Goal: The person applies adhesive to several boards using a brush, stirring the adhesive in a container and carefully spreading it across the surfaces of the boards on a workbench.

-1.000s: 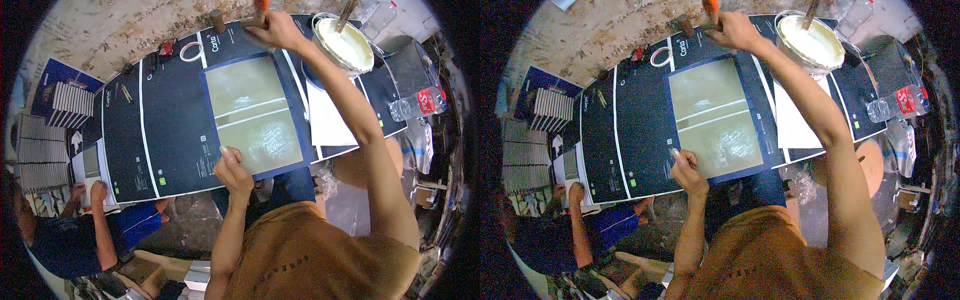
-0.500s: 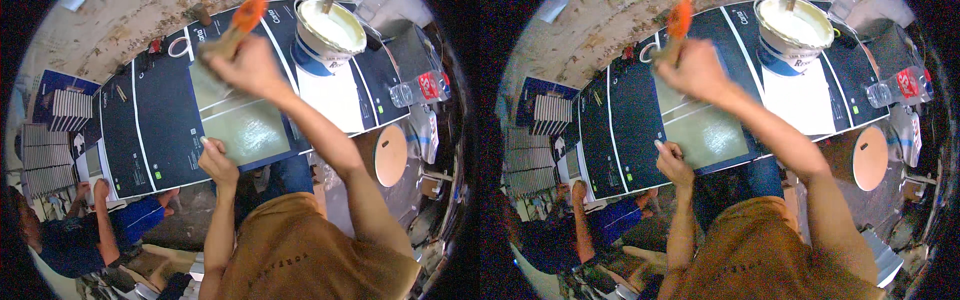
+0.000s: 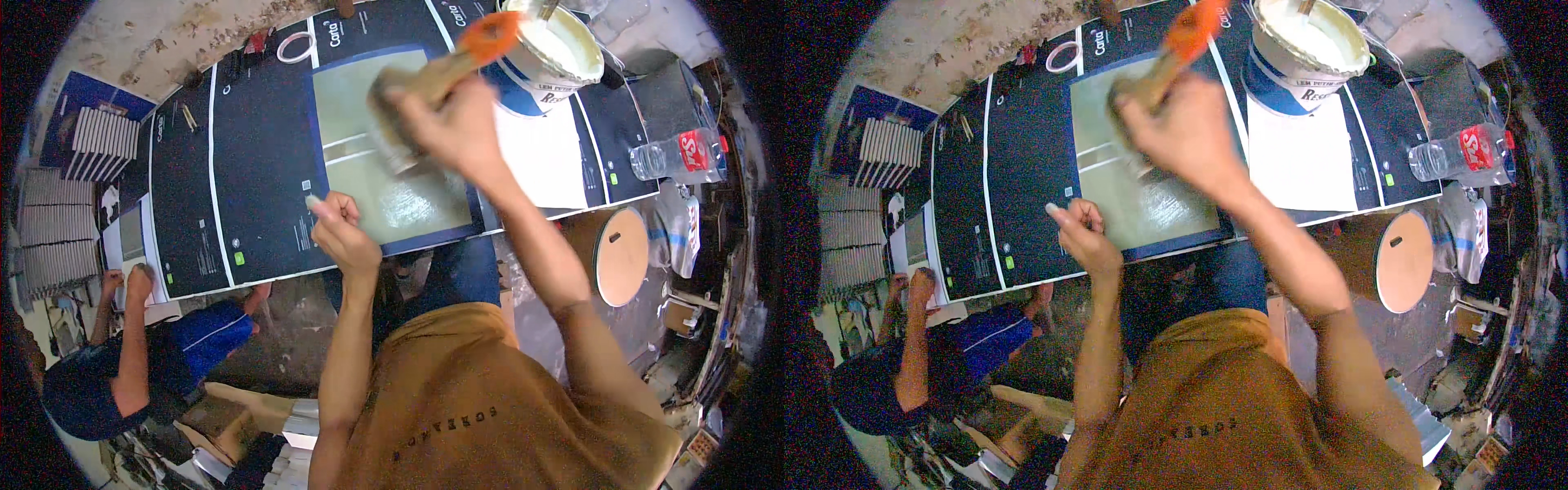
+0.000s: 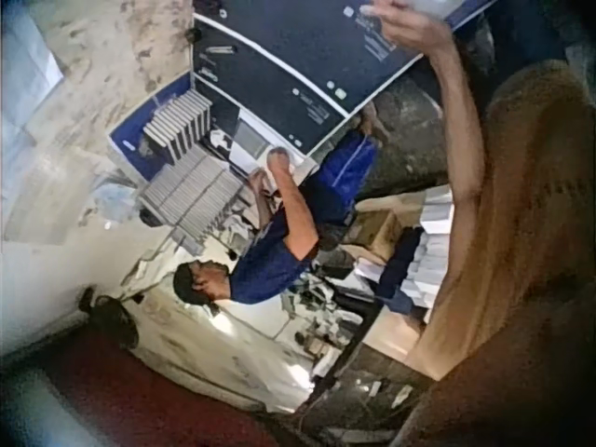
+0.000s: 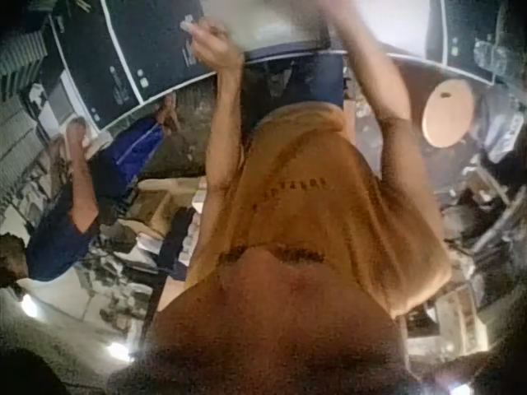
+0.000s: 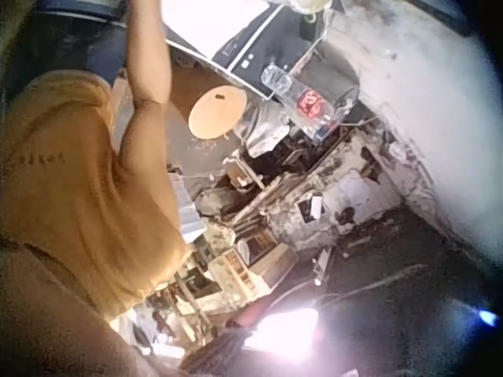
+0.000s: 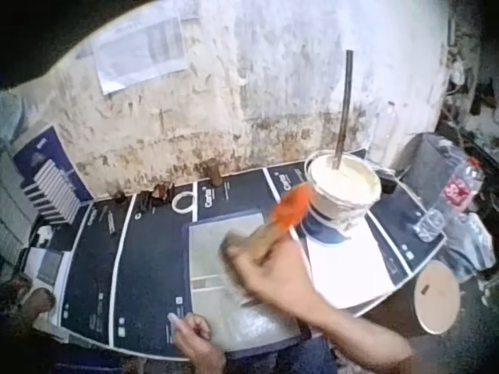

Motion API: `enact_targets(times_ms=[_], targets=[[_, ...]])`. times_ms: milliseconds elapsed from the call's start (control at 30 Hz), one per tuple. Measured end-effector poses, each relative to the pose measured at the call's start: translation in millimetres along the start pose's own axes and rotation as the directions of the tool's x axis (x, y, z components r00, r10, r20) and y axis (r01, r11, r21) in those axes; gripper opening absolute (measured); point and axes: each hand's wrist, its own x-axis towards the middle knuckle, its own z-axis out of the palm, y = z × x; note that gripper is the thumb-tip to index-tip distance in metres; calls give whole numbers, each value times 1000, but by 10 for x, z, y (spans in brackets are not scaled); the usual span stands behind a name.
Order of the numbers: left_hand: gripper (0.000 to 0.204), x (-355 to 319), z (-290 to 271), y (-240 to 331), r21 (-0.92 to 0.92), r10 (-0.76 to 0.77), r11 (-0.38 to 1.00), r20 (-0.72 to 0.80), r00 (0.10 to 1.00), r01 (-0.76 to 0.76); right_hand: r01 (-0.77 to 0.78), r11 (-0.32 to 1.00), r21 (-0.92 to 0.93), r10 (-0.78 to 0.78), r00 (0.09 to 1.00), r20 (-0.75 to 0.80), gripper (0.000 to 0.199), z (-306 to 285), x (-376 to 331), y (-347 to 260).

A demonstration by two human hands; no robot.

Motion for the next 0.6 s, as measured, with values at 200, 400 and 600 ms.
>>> enact_targets(times_ms=[200,400,600], targets=[[72,25,-71,-59,37,52,998,50,997,-53,-330,895,-300,400,892,212,33,-475,-188,44],[73,0,-40,-106,-286,-38,958,-89,995,11,-138,990,-27,136,988,-79,28,-737,-347,-164],[76,-10,-94,-147,-231,9,973,-50,999,-20,-404,902,-152,429,881,199,26,-271,-869,-354]])
